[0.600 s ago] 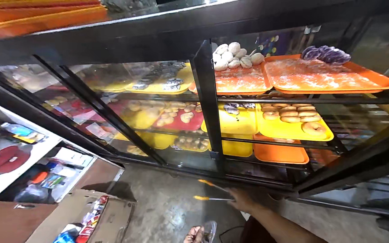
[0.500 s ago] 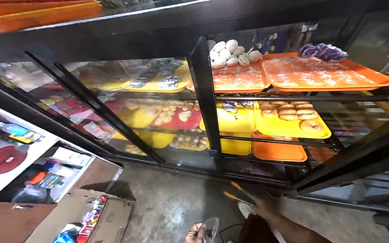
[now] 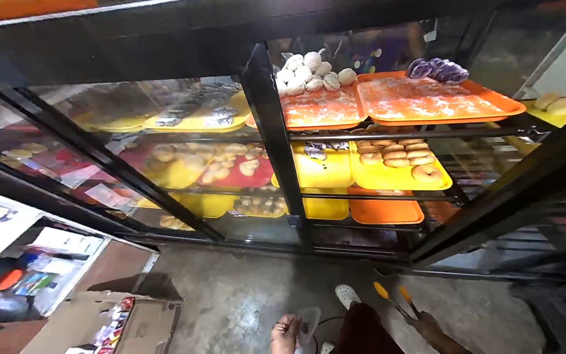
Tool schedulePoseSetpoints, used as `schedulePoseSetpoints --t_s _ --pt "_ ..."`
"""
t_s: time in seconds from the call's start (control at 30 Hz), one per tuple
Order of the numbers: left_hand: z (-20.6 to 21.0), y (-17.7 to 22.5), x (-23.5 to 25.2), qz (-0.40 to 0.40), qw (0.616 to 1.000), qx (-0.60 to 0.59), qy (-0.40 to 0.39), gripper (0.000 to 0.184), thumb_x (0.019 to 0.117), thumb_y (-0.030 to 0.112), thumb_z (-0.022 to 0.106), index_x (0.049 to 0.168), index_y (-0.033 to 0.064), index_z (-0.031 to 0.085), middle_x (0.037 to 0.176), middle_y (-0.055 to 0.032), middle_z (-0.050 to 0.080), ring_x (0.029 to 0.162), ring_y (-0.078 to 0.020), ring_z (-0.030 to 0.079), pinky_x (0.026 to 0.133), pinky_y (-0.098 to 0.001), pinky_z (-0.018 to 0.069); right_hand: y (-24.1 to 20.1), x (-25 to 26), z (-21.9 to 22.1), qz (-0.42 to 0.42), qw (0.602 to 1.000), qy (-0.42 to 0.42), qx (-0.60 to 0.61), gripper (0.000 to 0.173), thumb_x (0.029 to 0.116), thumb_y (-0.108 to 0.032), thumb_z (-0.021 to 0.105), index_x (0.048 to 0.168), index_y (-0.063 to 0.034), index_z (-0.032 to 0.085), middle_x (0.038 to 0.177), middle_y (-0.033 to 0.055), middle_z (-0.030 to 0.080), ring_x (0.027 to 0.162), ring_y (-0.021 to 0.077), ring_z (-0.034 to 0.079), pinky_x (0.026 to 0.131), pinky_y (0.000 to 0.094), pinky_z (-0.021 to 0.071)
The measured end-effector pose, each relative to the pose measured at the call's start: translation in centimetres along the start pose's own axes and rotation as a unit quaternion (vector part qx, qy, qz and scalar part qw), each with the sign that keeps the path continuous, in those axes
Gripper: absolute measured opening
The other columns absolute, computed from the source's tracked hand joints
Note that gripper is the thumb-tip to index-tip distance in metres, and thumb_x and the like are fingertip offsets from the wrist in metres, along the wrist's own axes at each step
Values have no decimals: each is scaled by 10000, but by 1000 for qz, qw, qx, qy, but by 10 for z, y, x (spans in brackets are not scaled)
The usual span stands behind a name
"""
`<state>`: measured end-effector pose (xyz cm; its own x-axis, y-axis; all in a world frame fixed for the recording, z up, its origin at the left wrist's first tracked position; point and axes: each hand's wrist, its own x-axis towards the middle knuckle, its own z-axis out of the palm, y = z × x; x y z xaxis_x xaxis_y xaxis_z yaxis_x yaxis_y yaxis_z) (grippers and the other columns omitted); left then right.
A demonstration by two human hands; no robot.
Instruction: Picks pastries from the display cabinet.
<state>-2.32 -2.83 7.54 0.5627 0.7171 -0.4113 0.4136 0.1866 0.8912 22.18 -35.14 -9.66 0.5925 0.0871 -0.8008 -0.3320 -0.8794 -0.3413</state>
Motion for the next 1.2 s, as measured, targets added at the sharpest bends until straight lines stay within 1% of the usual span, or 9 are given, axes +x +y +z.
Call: schedulePoseSetpoints --t_s 0.17,0.27,0.43,0.57,0.7,0.87,0.97,1.07,1.2 --pt "1 1 -7 -2 1000 -13 17 105 978 11 616 915 -21 693 663 19 639 490 5 512 470 -174 445 -61 -7 33 -97 992 -45 -69 726 928 -391 755 1461 31 500 1430 287 553 1368 412 513 1161 556 384" --pt "-2 -4 -12 -17 999 -8 34 86 978 20 634 963 -39 695 686 5 642 496 7 512 473 -169 444 -86 -6 47 -144 982 -64 -101 772 925 -389 758 1513 3 449 1424 285 560 1346 426 531 1142 592 392" --pt "-9 -13 -17 -31 998 -12 52 88 977 20 631 958 -39 693 666 7 621 487 3 503 465 -167 439 -102 -2 55 -179 976 -82 -92 759 932 -323 762 1524 7 421 1431 288 550 1359 412 522 1157 565 385" --pt "-10 -14 -19 -45 997 -24 60 91 984 29 632 965 -34 694 645 7 611 470 -4 496 451 -170 431 -95 -1 50 -162 980 -70 -96 763 931 -321 764 1526 7 417 1449 288 534 1378 404 507 1169 546 377" --pt "-10 -15 -18 -40 997 -33 56 103 988 20 617 944 -32 695 653 9 624 481 -3 501 459 -170 427 -67 15 50 -153 983 -23 -100 793 891 -362 794 1513 -4 455 1433 273 560 1360 404 527 1159 558 389" --pt "-8 -13 -15 -25 998 -33 48 106 986 2 607 926 -33 687 650 18 630 479 6 501 460 -167 431 -59 -3 35 -114 988 -22 -103 747 918 -360 772 1496 4 468 1411 264 579 1344 387 545 1151 539 402" --pt "-7 -14 -14 -15 998 -33 43 106 980 3 609 910 -26 684 638 26 625 479 10 504 464 -166 435 -59 -13 30 -97 988 -36 -112 779 935 -378 750 1537 -14 417 1477 263 523 1398 386 493 1178 538 368" --pt "-5 -14 -12 -20 998 -32 43 100 980 -2 610 921 -37 682 635 19 610 483 -2 506 475 -176 444 -56 -4 37 -111 988 -26 -104 760 923 -384 759 1511 -9 456 1453 266 544 1375 395 514 1163 552 388" --pt "-4 -16 -11 -22 999 -25 36 94 984 18 619 934 -32 680 630 23 603 488 -4 512 479 -175 448 -67 -2 50 -151 984 -25 -94 801 899 -404 778 1524 -26 451 1431 264 566 1351 408 533 1148 584 398"
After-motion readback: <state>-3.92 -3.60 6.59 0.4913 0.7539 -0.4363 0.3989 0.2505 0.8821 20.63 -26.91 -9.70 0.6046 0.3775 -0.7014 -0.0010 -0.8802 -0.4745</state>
